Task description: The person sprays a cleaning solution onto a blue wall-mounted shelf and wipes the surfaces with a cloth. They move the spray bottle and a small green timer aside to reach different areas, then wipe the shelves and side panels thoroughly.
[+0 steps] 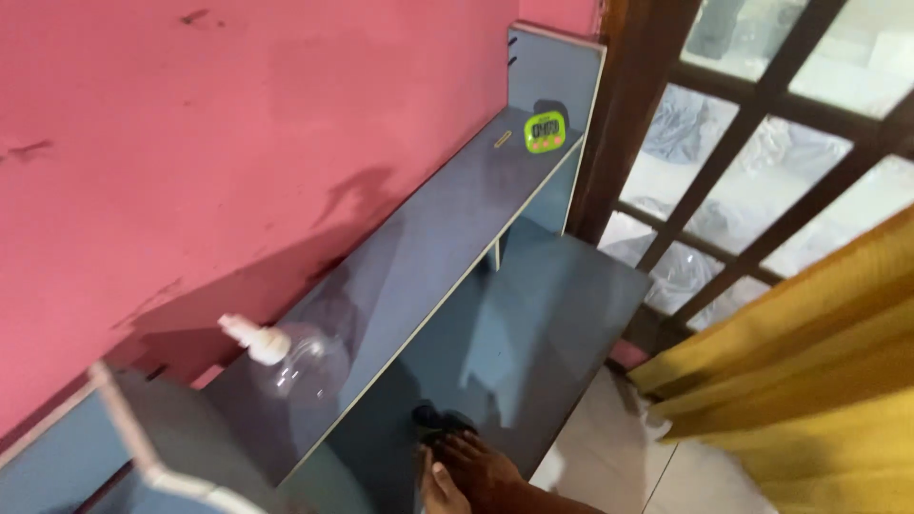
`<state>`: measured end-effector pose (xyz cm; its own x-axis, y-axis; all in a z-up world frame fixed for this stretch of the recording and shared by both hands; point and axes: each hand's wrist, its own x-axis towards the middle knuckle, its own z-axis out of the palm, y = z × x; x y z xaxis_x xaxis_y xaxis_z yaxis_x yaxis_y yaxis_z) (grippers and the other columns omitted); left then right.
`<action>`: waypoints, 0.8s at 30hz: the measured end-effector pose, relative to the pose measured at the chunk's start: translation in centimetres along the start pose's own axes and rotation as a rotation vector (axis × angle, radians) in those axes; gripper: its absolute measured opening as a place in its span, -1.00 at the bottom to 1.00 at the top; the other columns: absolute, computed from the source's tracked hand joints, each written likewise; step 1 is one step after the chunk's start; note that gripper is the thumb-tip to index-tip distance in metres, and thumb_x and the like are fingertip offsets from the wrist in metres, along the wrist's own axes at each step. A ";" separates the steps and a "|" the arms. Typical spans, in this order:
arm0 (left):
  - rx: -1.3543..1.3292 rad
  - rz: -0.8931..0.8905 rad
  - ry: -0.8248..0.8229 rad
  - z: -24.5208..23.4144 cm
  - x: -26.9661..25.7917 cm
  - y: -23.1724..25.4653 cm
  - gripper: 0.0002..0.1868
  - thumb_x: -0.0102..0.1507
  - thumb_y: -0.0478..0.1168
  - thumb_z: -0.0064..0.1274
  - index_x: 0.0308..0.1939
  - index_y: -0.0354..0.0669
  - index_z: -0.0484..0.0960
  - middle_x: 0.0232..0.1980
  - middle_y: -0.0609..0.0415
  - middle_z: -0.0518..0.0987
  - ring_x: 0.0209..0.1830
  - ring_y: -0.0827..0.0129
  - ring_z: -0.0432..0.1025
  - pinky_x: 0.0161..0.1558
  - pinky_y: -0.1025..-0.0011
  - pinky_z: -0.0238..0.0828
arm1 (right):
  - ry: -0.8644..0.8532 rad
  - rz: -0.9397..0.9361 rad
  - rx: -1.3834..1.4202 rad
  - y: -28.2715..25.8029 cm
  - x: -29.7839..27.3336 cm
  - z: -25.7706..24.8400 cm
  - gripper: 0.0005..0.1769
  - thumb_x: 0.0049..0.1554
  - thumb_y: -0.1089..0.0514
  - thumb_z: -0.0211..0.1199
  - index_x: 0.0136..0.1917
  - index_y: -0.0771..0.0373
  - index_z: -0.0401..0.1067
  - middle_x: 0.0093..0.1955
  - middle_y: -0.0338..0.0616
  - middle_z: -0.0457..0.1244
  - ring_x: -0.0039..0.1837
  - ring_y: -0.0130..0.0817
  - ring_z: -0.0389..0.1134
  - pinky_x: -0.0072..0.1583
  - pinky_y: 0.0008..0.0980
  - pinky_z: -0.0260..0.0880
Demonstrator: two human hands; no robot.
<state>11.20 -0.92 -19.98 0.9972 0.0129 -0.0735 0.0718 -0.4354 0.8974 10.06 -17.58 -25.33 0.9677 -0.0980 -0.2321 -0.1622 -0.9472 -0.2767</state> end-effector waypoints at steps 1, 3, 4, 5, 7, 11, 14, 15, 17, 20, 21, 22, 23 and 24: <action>-0.009 -0.011 0.010 1.0 0.1 1.7 -0.31 0.46 0.11 -0.43 0.40 -0.40 0.40 0.48 -0.31 0.35 0.54 -0.10 0.21 0.49 0.06 0.16 | -0.101 0.078 0.018 2.2 1.3 -1.0 0.11 0.04 -0.16 0.20 0.62 0.37 -0.25 0.64 0.18 -0.17 0.53 -0.09 -0.04 0.39 -0.16 -0.01; 0.089 0.124 0.138 2.2 -0.1 4.8 -0.30 0.45 0.14 -0.42 0.36 -0.41 0.42 0.45 -0.33 0.37 0.53 -0.13 0.20 0.45 0.06 0.19 | -0.307 0.233 0.058 5.6 3.5 -2.6 0.48 -0.08 -0.24 0.42 0.74 0.43 -0.39 0.75 0.21 -0.15 0.56 -0.20 0.10 0.41 -0.31 0.16; 0.091 0.108 0.148 3.4 -0.3 5.3 -0.30 0.45 0.14 -0.42 0.36 -0.41 0.42 0.45 -0.33 0.37 0.53 -0.13 0.20 0.45 0.06 0.19 | -0.320 0.221 0.051 8.0 2.9 -6.1 0.48 -0.08 -0.24 0.42 0.74 0.43 -0.39 0.75 0.21 -0.15 0.56 -0.20 0.10 0.41 -0.31 0.16; 0.091 0.129 0.107 4.2 0.1 5.8 -0.30 0.45 0.13 -0.42 0.36 -0.44 0.41 0.47 -0.36 0.33 0.54 -0.16 0.15 0.44 0.04 0.13 | -0.087 0.200 -0.052 10.2 2.6 -9.6 0.18 0.04 -0.21 0.24 0.68 0.34 -0.24 0.71 0.19 -0.17 0.60 -0.02 -0.06 0.47 -0.11 -0.06; 0.105 0.146 0.054 5.6 0.4 7.4 -0.30 0.45 0.12 -0.41 0.35 -0.46 0.40 0.48 -0.39 0.30 0.54 -0.19 0.11 0.43 0.02 0.08 | 0.138 0.180 -0.140 13.7 1.4 -14.6 -0.09 0.16 -0.18 0.06 0.63 0.25 -0.09 0.66 0.18 -0.19 0.63 0.14 -0.23 0.54 0.08 -0.28; 0.049 0.103 -0.026 10.3 2.0 6.2 -0.37 0.46 0.07 -0.36 0.34 -0.42 0.44 0.48 -0.26 0.37 0.54 -0.05 0.21 0.48 0.10 0.12 | 0.487 0.388 -0.152 20.0 -0.2 -22.5 -0.14 0.18 -0.33 -0.07 0.51 0.31 0.12 0.58 0.28 -0.04 0.59 0.20 -0.04 0.52 0.11 -0.13; 0.084 0.075 -0.041 14.0 4.7 9.0 -0.40 0.45 0.04 -0.33 0.35 -0.37 0.44 0.50 -0.23 0.34 0.54 -0.06 0.18 0.46 0.12 0.12 | 0.421 0.289 -0.176 19.9 1.6 -27.2 -0.17 0.18 -0.27 -0.04 0.52 0.32 0.11 0.60 0.28 -0.06 0.60 0.20 -0.06 0.53 0.10 -0.14; 0.108 -0.003 -0.077 13.6 4.9 10.5 -0.40 0.44 0.03 -0.32 0.38 -0.34 0.41 0.50 -0.23 0.30 0.53 -0.08 0.13 0.43 0.11 0.11 | 0.379 0.260 -0.163 19.2 1.5 -27.4 -0.18 0.17 -0.25 -0.03 0.52 0.32 0.10 0.60 0.28 -0.07 0.61 0.20 -0.07 0.53 0.10 -0.15; 0.076 0.113 -0.045 13.7 5.1 11.1 -0.38 0.45 0.06 -0.33 0.37 -0.37 0.41 0.48 -0.24 0.34 0.52 -0.08 0.19 0.44 0.12 0.13 | 0.295 0.195 -0.150 17.7 2.0 -27.2 -0.19 0.17 -0.20 -0.01 0.52 0.33 0.09 0.61 0.27 -0.08 0.61 0.21 -0.09 0.54 0.10 -0.16; 0.080 0.235 -0.014 15.9 5.7 10.5 -0.34 0.46 0.10 -0.37 0.38 -0.39 0.40 0.48 -0.27 0.36 0.51 -0.10 0.22 0.46 0.09 0.11 | 0.173 0.080 -0.149 15.5 3.2 -25.0 -0.20 0.16 -0.14 0.02 0.53 0.34 0.08 0.62 0.27 -0.10 0.62 0.21 -0.11 0.55 0.09 -0.17; 0.142 0.257 -0.043 15.9 6.3 9.9 -0.33 0.45 0.10 -0.40 0.40 -0.39 0.38 0.49 -0.29 0.33 0.51 -0.13 0.19 0.45 0.07 0.07 | 0.138 0.059 -0.131 14.1 3.3 -23.5 -0.21 0.16 -0.12 0.03 0.53 0.35 0.08 0.62 0.27 -0.11 0.63 0.21 -0.12 0.55 0.09 -0.18; 0.158 0.259 -0.056 15.2 5.9 9.2 -0.33 0.45 0.10 -0.40 0.40 -0.39 0.38 0.49 -0.29 0.33 0.51 -0.13 0.19 0.45 0.07 0.07 | 0.103 0.037 -0.113 12.3 2.5 -19.3 -0.21 0.16 -0.10 0.04 0.53 0.35 0.07 0.63 0.27 -0.11 0.63 0.22 -0.13 0.56 0.09 -0.18; 0.192 0.283 -0.044 16.0 6.4 9.1 -0.34 0.46 0.10 -0.41 0.37 -0.37 0.42 0.48 -0.27 0.35 0.51 -0.12 0.20 0.47 0.06 0.06 | 0.085 0.012 -0.117 11.8 2.4 -16.2 -0.21 0.16 -0.08 0.05 0.53 0.35 0.07 0.63 0.27 -0.12 0.63 0.22 -0.14 0.56 0.09 -0.19; 0.226 0.307 -0.032 16.7 6.8 8.9 -0.36 0.47 0.09 -0.43 0.34 -0.35 0.46 0.47 -0.25 0.38 0.52 -0.12 0.20 0.48 0.06 0.06 | 0.066 -0.013 -0.121 11.7 2.0 -13.4 -0.22 0.15 -0.06 0.06 0.54 0.36 0.07 0.63 0.27 -0.13 0.64 0.22 -0.14 0.56 0.09 -0.19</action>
<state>18.33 -19.75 -19.71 0.9702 -0.1757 0.1669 -0.2401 -0.6025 0.7612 12.68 -32.92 -16.57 0.9808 -0.1016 -0.1664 -0.1290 -0.9780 -0.1637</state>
